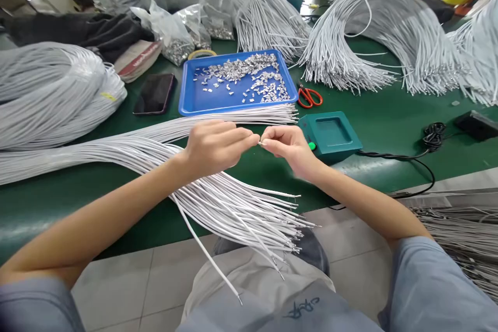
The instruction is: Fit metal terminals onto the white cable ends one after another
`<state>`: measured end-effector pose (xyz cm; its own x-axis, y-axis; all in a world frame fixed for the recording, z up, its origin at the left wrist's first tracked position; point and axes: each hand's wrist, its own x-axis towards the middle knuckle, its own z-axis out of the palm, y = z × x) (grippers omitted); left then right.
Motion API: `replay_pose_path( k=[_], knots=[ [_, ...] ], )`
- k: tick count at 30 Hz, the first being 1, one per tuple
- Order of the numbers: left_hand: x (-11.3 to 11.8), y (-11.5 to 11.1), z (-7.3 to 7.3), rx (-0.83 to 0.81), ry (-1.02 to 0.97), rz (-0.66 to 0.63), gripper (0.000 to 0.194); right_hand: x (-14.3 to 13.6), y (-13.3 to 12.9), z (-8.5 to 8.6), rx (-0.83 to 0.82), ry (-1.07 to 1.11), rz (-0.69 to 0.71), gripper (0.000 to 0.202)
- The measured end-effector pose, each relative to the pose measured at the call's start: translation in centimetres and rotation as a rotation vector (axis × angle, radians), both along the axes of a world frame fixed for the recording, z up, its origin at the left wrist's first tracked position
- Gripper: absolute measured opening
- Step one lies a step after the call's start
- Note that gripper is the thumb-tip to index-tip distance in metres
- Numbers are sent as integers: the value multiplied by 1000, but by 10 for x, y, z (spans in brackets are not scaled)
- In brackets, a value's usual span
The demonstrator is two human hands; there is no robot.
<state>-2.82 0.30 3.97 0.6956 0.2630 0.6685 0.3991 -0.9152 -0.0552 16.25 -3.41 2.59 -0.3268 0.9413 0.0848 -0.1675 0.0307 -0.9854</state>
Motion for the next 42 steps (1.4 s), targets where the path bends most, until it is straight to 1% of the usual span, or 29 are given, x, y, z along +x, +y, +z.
replay_pose_path(
  k=[2,3,4,5,6,7,8,9,11,12,13,14,15,16,17,18,19,20,22,26,30,33,37,42],
  knots=[
    [-6,5,5,177,41,-83,25,-7,-6,2,-309,186,178,24],
    [-8,7,7,212,41,-130,22,-11,-9,3,-434,265,258,25],
    [-9,8,8,207,24,-171,20,-15,-13,5,-521,322,312,26],
    [-9,8,9,158,-6,-190,19,-17,-16,7,-562,350,329,26],
    [-8,7,8,65,-54,-182,20,-19,-19,9,-558,343,309,24],
    [-5,5,7,-67,-122,-148,20,-18,-22,11,-518,298,258,21],
    [-2,2,4,-234,-207,-103,20,-16,-24,14,-438,218,176,18],
    [2,0,2,-426,-300,-61,19,-12,-24,16,-312,108,68,15],
    [11,-4,-6,-844,-462,-18,13,2,-23,21,52,-208,-179,11],
    [15,-5,-11,-1036,-520,-19,7,10,-20,23,266,-405,-300,11],
    [19,-5,-16,-1203,-556,-28,7,19,-15,25,458,-629,-383,11],
    [22,-5,-21,-1333,-580,-32,16,27,-10,26,594,-857,-404,14],
    [24,-4,-25,-1428,-595,-30,25,34,-4,26,655,-1052,-376,20],
    [25,-2,-30,-1492,-603,-25,32,40,3,25,651,-1201,-297,29],
    [25,-1,-34,-1528,-609,-19,34,44,10,24,613,-1311,-192,37],
    [26,0,-37,-1547,-614,-16,33,47,16,23,574,-1396,-95,41],
    [25,1,-40,-1557,-620,-14,30,48,21,22,548,-1466,-17,40],
    [25,1,-41,-1563,-624,-14,26,48,25,21,522,-1510,33,38],
    [25,2,-43,-1580,-626,-12,23,44,30,22,490,-1571,84,32],
    [25,3,-45,-1605,-616,-20,22,33,32,27,500,-1648,112,24],
    [27,5,-47,-1559,-617,-34,23,28,33,29,521,-1695,75,20],
    [28,6,-49,-1559,-609,-27,23,27,34,27,512,-1730,51,22],
    [29,6,-49,-1557,-611,28,23,26,34,24,516,-1743,31,24],
    [31,5,-45,-1577,-612,99,21,25,33,23,504,-1734,34,25]
  ],
)
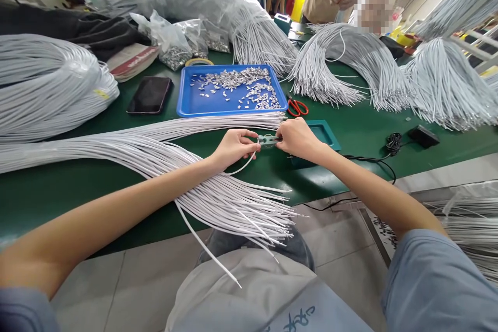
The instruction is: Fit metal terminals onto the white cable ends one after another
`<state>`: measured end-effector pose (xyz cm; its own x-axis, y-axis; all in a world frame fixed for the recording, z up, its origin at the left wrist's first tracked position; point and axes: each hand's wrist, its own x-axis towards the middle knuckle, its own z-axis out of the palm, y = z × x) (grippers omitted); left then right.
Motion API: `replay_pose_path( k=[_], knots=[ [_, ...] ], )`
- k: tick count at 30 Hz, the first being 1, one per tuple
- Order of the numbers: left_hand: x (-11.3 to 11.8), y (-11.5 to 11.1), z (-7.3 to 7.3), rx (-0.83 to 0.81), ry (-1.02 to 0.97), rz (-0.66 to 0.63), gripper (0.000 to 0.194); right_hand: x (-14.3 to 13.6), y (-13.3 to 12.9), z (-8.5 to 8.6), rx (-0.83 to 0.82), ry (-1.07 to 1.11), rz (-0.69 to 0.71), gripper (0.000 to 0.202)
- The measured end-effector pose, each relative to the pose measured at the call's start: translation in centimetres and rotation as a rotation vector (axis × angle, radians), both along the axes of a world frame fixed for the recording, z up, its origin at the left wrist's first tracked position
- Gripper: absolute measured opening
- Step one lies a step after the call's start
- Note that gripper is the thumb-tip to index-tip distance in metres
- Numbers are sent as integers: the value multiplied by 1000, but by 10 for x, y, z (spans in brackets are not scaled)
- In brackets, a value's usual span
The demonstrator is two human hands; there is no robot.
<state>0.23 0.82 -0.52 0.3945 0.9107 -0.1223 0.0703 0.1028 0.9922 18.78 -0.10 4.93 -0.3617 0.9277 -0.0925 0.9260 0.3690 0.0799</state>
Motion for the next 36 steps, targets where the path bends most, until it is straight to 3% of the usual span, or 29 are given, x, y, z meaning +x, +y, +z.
replay_pose_path(
  k=[7,11,16,25,33,36],
  knots=[
    [0,-1,2,-22,13,-14,20,4,-1,-1,-19,65,4,21],
    [-1,0,0,-40,-19,-41,21,20,1,-8,-13,201,67,35],
    [-2,1,-1,-61,-34,-57,20,31,7,-14,99,393,-65,42],
    [-9,1,-2,-8,-124,15,22,29,5,-9,119,516,-161,41],
    [-7,-7,1,126,-230,-103,40,42,4,-17,123,330,-75,46],
    [-5,-7,-3,139,-161,-175,41,55,15,-22,177,399,-52,47]
  ],
)
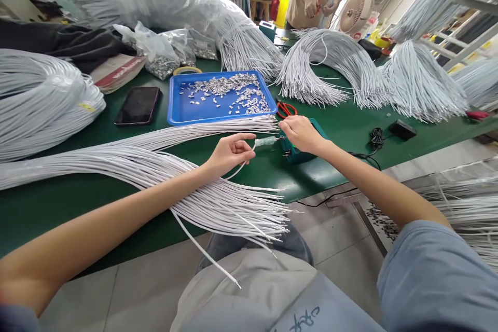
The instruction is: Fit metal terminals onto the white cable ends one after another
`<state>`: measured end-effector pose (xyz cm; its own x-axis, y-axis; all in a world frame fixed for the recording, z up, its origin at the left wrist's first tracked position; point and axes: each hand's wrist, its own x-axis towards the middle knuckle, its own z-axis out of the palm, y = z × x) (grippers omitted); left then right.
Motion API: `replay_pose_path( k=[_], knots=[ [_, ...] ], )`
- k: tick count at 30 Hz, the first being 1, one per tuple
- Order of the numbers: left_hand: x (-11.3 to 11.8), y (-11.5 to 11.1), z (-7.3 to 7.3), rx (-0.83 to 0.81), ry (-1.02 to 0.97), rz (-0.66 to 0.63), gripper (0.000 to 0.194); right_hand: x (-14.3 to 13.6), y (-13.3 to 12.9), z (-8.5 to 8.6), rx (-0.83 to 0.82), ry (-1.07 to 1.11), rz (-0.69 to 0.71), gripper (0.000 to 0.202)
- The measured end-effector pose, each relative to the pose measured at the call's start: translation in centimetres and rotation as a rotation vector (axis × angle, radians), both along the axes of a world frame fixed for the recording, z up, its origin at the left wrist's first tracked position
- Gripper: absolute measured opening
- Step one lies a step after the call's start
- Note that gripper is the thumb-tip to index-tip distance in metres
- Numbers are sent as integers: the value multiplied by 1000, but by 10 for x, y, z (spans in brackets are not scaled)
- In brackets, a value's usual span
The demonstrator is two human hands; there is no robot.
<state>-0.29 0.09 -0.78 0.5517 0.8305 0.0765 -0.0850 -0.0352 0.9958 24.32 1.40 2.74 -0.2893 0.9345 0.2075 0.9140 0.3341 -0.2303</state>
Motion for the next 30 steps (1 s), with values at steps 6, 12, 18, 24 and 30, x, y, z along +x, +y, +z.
replay_pose_path(
  k=[6,12,18,24,30],
  knots=[
    [2,-14,0,546,604,-235,11,-1,-6,10,421,378,45,42],
    [-1,-35,12,889,923,-462,27,-74,-26,-12,-5,683,430,32],
    [-4,-24,25,733,929,-521,24,-102,-6,-47,-422,897,471,33],
    [-10,-17,39,685,1021,-607,26,-94,-4,-50,-497,937,501,33],
    [-23,-8,78,729,1306,-417,34,-94,-8,-45,-453,884,540,32]
  ],
)
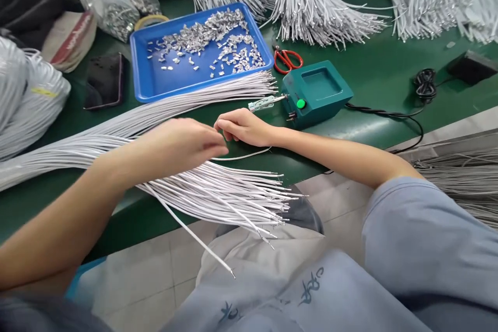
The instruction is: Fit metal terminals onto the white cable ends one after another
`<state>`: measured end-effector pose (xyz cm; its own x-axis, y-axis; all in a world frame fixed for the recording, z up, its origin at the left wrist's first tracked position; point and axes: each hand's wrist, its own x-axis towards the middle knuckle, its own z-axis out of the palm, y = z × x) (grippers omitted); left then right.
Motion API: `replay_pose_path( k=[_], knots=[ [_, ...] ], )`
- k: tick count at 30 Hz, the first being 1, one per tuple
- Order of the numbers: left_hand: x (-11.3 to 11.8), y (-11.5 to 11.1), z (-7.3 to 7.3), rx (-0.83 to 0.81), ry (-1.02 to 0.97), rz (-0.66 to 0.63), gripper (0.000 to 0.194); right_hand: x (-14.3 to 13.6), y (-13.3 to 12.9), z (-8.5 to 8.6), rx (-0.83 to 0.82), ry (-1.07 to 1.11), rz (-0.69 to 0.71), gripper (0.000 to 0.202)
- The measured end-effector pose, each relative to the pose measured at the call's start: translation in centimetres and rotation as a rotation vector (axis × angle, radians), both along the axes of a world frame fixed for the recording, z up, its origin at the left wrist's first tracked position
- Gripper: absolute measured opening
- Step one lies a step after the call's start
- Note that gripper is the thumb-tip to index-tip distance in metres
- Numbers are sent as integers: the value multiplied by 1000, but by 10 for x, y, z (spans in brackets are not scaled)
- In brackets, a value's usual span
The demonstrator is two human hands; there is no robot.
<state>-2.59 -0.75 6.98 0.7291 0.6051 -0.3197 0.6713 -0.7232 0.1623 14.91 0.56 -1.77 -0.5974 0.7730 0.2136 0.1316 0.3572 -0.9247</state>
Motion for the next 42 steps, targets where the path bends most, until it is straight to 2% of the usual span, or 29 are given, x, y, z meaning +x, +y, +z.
replay_pose_path(
  k=[3,5,7,10,12,17,21,29,38,42],
  knots=[
    [-9,15,10,268,-49,272,41,0,0,-2,-76,37,-17,29],
    [-14,28,6,372,-32,386,38,0,1,-4,-139,88,-19,28],
    [-18,41,-3,392,41,433,32,1,3,-4,-183,130,13,29],
    [-19,54,-17,385,115,439,27,2,5,-3,-250,176,77,33],
    [-17,56,-22,404,134,421,29,4,6,-1,-288,199,103,36],
    [-13,48,-19,439,276,313,41,5,8,-1,-309,221,137,39],
    [-15,46,-18,431,231,259,45,4,8,-1,-285,211,140,40],
    [-26,59,-14,388,252,455,29,3,4,-3,-270,156,133,41],
    [-40,69,-20,291,104,428,22,1,3,-3,-268,120,128,50],
    [-42,68,-15,257,107,424,23,1,2,-3,-256,101,114,54]
  ],
)
